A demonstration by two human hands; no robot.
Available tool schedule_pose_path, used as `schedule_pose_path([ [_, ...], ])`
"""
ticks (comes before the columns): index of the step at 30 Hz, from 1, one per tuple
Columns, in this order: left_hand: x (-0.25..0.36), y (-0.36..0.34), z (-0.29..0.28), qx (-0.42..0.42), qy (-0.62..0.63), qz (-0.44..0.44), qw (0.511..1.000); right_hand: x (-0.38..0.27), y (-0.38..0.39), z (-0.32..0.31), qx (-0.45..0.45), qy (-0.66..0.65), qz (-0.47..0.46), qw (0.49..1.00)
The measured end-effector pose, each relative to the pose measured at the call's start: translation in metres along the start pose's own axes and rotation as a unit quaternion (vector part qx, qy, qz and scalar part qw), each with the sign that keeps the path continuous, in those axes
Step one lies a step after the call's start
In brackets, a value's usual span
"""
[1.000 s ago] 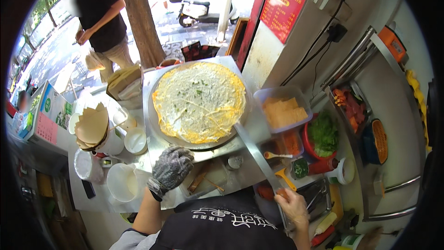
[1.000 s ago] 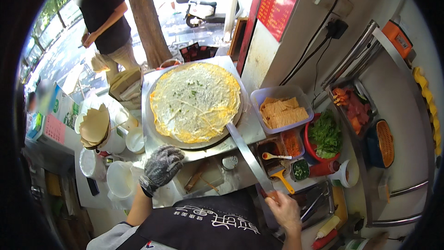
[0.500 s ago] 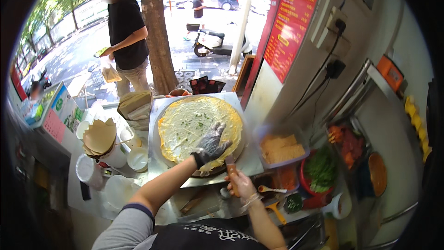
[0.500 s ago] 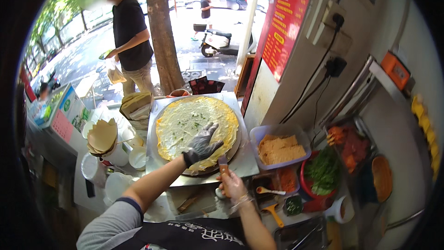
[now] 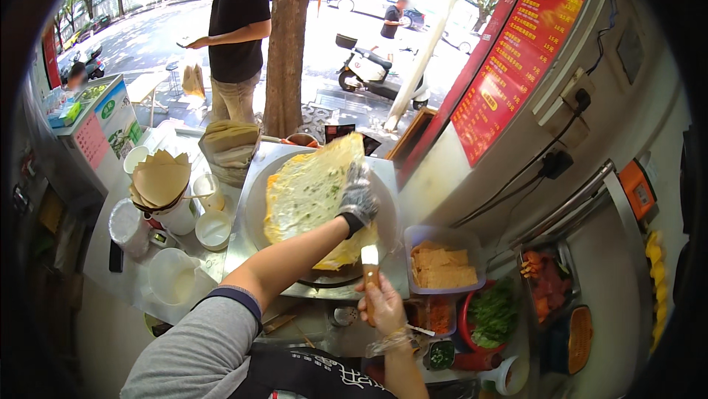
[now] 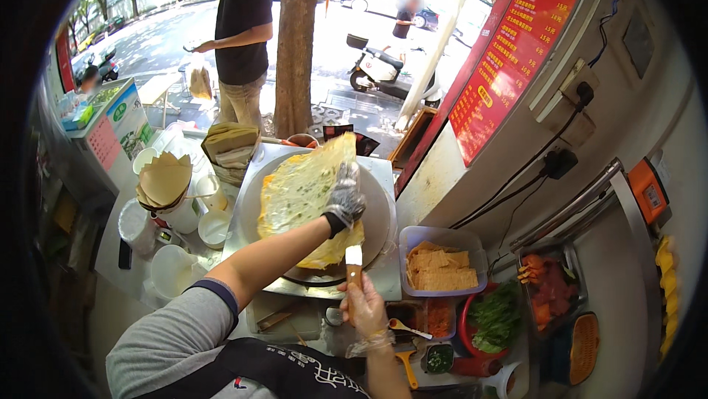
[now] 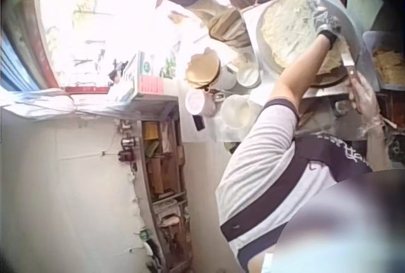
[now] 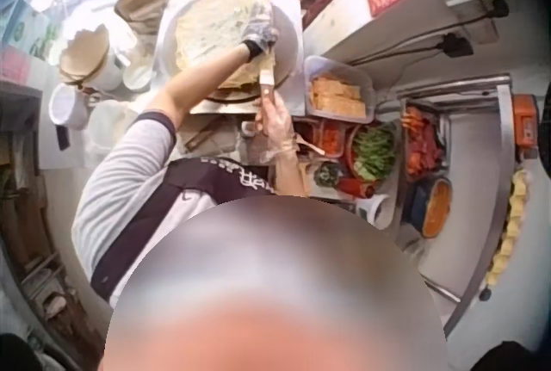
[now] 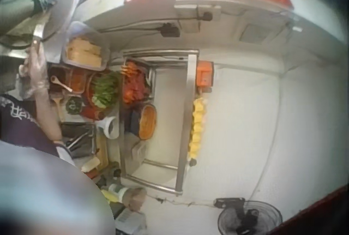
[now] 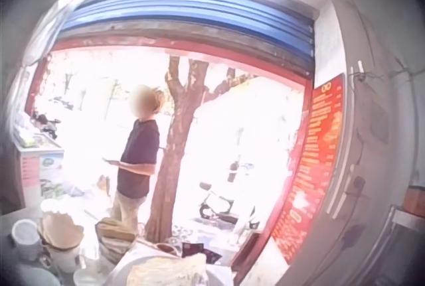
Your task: The person prepares a savory crepe on a round griddle, spreading batter and an egg with a wooden tool. They add sauces, chopped green onions, lettuce, and a fried cracker, then fold the crepe into a rectangular packet using a spatula.
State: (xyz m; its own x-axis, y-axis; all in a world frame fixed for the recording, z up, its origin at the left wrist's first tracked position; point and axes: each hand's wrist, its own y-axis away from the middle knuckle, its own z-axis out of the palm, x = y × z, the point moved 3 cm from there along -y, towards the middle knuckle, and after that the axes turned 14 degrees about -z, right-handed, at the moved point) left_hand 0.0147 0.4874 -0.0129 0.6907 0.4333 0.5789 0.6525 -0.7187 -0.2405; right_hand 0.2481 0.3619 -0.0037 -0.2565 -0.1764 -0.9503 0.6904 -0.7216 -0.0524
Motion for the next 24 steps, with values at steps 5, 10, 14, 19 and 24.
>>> schedule_pose_path([
  [5,0.026,-0.032,-0.059,0.164,0.130,0.020,0.978,-0.081,-0.014,0.025,-0.018,0.130,-0.046,0.990],
  [10,0.004,-0.009,-0.097,0.166,0.405,0.012,0.899,-0.103,-0.012,0.038,-0.034,0.344,-0.074,0.936],
  [14,-0.080,0.020,-0.038,0.106,0.512,-0.046,0.851,-0.067,-0.007,0.045,-0.080,0.442,-0.144,0.882],
  [19,-0.134,0.070,-0.033,0.114,0.177,-0.176,0.962,-0.006,0.005,0.039,-0.106,0.496,-0.158,0.847],
  [24,-0.131,0.126,-0.136,0.185,0.223,-0.087,0.953,0.046,0.020,0.045,-0.046,0.511,-0.220,0.830],
])
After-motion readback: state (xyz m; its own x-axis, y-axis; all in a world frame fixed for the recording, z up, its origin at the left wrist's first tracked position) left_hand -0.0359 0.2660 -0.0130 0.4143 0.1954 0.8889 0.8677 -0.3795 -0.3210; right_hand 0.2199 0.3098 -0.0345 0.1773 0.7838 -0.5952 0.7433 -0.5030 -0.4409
